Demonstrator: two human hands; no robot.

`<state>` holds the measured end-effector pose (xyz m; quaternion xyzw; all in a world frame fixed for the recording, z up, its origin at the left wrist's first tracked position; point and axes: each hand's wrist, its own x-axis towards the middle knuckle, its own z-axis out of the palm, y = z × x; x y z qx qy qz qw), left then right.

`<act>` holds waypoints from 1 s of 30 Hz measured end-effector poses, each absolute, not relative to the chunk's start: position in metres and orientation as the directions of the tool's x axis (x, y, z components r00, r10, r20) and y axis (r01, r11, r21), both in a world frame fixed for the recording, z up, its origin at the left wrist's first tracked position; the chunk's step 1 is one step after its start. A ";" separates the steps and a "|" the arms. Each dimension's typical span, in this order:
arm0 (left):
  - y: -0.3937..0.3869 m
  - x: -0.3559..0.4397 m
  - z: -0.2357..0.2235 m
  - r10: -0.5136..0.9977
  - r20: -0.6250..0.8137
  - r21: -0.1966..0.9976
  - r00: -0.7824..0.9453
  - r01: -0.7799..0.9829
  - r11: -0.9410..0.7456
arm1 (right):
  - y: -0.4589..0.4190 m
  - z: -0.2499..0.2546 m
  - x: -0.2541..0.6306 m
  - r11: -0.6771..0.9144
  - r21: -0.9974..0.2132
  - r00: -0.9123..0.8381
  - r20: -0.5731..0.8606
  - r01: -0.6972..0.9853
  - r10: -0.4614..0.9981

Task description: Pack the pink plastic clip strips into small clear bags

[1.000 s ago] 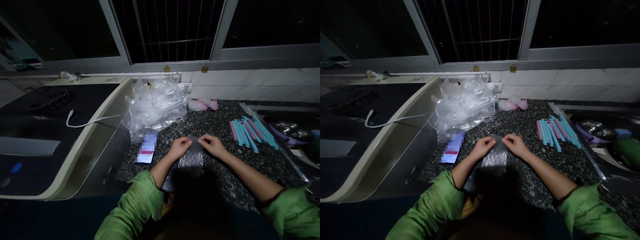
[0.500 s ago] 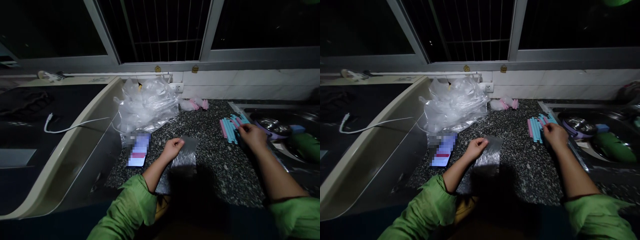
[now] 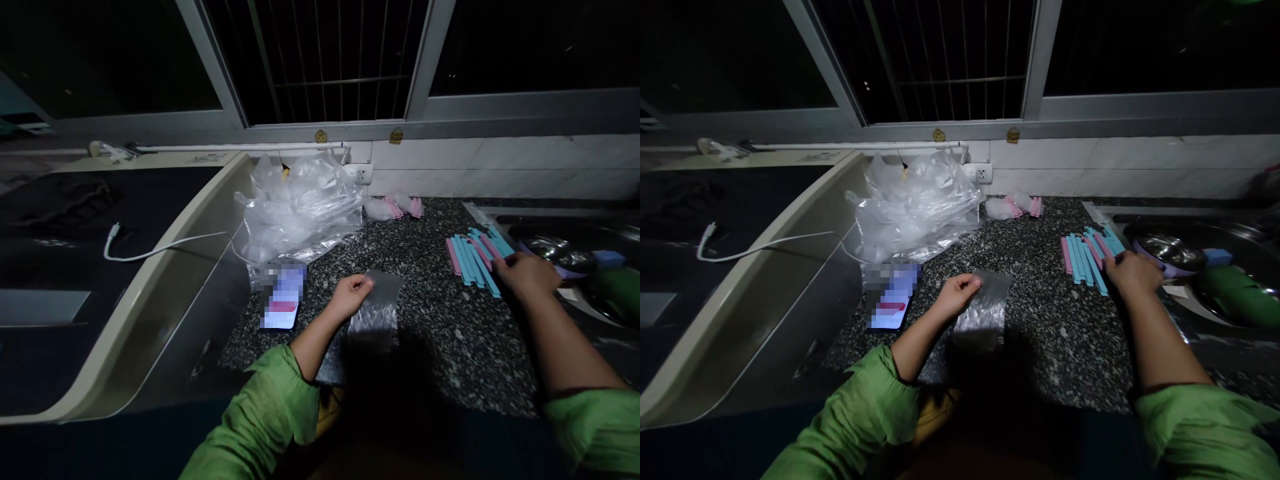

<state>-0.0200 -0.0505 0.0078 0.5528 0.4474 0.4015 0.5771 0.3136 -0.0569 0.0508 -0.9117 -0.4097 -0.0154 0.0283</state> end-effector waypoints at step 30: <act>-0.041 -0.034 0.002 0.914 -0.170 0.970 0.369 -0.098 0.221 | -0.064 0.020 0.196 0.438 -0.128 -0.228 0.707 0.890 0.669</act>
